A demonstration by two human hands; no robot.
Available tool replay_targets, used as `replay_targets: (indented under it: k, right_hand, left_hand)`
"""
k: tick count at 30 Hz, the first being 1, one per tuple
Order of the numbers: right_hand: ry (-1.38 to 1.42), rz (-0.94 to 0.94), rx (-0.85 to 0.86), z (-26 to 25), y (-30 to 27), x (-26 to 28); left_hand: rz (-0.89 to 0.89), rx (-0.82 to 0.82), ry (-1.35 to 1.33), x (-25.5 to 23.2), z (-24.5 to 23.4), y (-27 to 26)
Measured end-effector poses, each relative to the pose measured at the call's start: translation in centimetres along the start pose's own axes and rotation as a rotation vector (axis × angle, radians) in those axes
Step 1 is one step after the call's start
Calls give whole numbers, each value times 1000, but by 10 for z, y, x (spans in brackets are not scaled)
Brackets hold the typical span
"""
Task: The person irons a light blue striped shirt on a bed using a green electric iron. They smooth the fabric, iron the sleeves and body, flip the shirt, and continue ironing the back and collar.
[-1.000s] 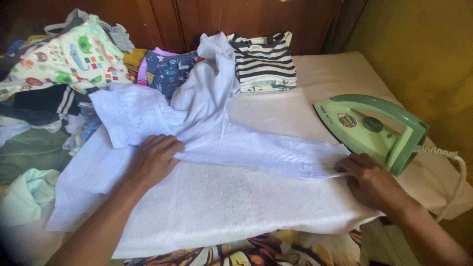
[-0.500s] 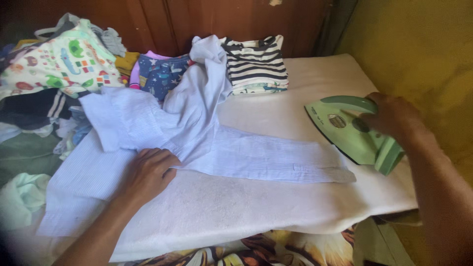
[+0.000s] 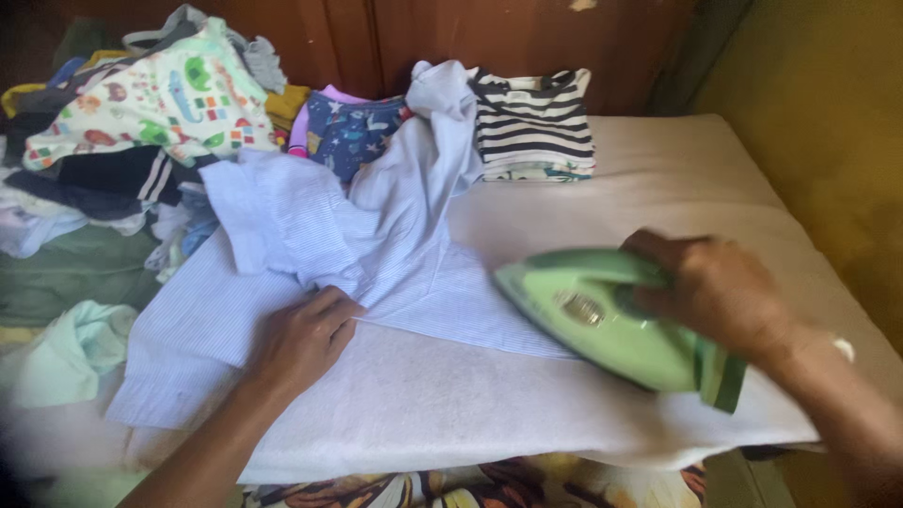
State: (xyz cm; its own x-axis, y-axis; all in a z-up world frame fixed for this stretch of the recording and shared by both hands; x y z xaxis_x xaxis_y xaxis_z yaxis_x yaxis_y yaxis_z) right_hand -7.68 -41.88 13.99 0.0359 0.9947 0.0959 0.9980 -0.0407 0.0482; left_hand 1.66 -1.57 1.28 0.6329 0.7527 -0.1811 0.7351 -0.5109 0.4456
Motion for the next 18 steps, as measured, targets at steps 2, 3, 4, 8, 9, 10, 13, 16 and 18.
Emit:
replay_targets:
  k: [2,3,4,8,9,10,13,16,18]
  right_hand:
    - [-1,-28,26,10,4,24]
    - [-2,-42,39,14,7,34]
    - [-7,-8,60,17,12,39]
    - [-54,-35,8,22,45,60]
    - [-68,-83,-39,23,56,66]
    - [-71,-93,-47,26,70,73]
    - [-36,-162,-85,29,89,87]
    - [50,-175,59,27,87,87]
    - [83,-254,123,23,83,86]
  left_hand:
    - [-21,13,5,4,5,-1]
    - [-32,19,8,5,7,-2]
    - [-48,21,-27,7,7,-4]
    - [-98,32,-105,5,5,-4]
    - [-109,39,-108,5,5,-3]
    - [-96,19,-113,5,4,-3]
    - [-72,-24,-124,3,1,-5]
    - [-75,-28,-141,4,0,-6]
    - [-84,-16,-177,5,-2,-8]
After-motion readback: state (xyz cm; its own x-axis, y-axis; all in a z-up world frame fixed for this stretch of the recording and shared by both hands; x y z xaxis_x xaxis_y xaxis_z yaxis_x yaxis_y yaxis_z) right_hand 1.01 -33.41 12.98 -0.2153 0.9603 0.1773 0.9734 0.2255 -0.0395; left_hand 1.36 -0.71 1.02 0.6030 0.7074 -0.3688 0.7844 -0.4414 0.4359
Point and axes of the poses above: each hand's wrist, its own y-axis towards the middle knuckle, its own z-axis out of the palm, x = y × z, the point moved 4 cm from there along y, towards the middle knuckle, and after that the axes turned 7 degrees about y, right-handed, at the moved point
